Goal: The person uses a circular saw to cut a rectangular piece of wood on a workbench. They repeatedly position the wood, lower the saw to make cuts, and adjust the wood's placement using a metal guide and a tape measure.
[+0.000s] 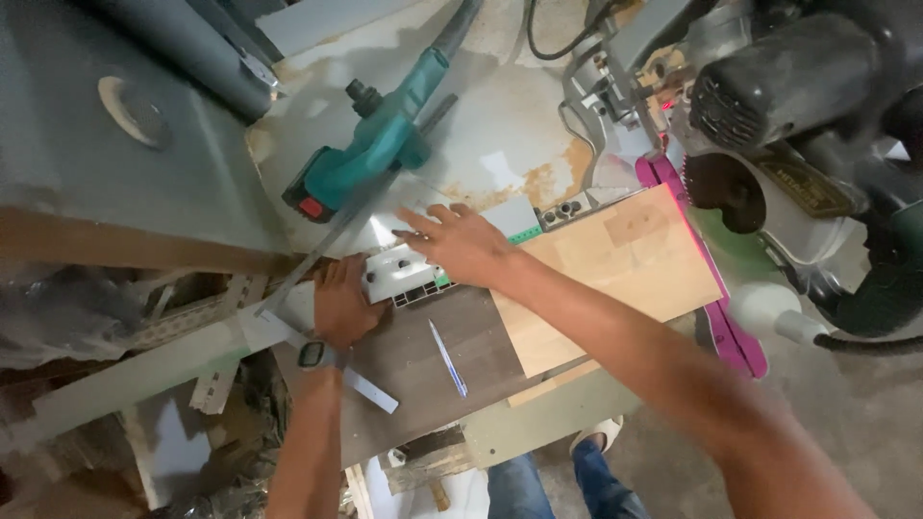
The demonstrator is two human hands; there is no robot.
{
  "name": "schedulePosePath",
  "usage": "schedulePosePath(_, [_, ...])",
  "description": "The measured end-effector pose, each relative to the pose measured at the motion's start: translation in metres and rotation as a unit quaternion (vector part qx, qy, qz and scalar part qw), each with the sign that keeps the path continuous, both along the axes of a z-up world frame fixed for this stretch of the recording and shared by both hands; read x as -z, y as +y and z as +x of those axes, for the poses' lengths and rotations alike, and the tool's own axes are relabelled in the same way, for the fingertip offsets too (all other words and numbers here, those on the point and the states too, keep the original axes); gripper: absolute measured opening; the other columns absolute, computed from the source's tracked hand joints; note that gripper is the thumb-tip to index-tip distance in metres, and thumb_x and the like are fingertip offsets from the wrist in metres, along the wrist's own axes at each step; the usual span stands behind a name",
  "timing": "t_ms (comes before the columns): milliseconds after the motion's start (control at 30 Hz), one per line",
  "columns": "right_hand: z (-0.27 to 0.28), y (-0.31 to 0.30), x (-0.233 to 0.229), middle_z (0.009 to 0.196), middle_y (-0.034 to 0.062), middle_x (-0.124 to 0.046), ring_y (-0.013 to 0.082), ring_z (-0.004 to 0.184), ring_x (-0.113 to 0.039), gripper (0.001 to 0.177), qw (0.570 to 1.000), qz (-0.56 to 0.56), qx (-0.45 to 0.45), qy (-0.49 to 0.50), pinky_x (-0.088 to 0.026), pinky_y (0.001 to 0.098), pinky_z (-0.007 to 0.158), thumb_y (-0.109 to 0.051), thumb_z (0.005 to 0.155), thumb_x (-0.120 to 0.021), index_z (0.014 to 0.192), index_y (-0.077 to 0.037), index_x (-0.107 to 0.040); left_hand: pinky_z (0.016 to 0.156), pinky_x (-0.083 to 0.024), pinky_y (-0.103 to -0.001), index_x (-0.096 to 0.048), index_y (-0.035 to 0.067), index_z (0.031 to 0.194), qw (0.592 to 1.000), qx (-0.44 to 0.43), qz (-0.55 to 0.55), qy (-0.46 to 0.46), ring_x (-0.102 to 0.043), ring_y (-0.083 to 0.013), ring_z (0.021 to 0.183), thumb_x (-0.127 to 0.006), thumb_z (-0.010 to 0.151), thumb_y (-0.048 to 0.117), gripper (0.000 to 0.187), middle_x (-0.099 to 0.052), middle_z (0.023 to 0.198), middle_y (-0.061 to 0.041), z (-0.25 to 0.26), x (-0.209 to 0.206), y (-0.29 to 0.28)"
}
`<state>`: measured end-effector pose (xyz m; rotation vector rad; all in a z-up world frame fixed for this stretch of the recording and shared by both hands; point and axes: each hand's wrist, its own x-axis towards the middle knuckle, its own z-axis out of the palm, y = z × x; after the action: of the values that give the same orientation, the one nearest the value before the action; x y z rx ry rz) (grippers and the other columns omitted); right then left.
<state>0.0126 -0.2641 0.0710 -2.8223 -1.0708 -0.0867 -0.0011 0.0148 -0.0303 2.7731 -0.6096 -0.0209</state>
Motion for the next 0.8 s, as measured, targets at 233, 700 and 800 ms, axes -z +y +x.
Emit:
schedulePosePath(233, [0.017,0.022,0.028,0.094,0.0042,-0.07,0.0244,0.08,-0.066,0.008,0.991,-0.043,-0.019,-0.125,-0.052,0.0437,0.076,-0.022,0.085,-0.079,0.085,-0.015,-0.076,0.113,-0.034,-0.06,-0.053,0.011,0.144,0.997,-0.037,0.048,0.04,-0.057,-0.0374,0.127,-0.091,0.066,0.041,0.092,-0.063,0.13,-0.016,0.003,0.009,0.002])
schedulePosePath(700, [0.039,0.038,0.048,0.076,0.0251,-0.072,0.0432,0.07,-0.073,0.023,0.972,0.106,0.103,0.185,-0.06,0.0522,0.061,-0.017,0.092,-0.067,0.085,0.003,-0.074,0.114,-0.045,-0.062,-0.061,0.011,0.146,0.904,-0.142,-0.344,0.21,-0.063,-0.0468,0.121,-0.076,0.091,0.039,0.063,-0.068,0.131,-0.021,0.052,0.088,-0.112])
schedulePosePath(800, [0.033,0.044,0.053,0.071,0.0252,-0.068,0.0444,0.069,-0.073,0.032,0.95,0.146,0.197,0.192,-0.06,0.0532,0.06,-0.025,0.097,-0.065,0.092,0.007,-0.063,0.112,-0.046,-0.062,-0.059,0.011,0.146,0.906,-0.139,-0.34,0.209,-0.063,-0.0469,0.12,-0.076,0.091,0.039,0.064,-0.068,0.13,-0.021,0.044,0.064,-0.115])
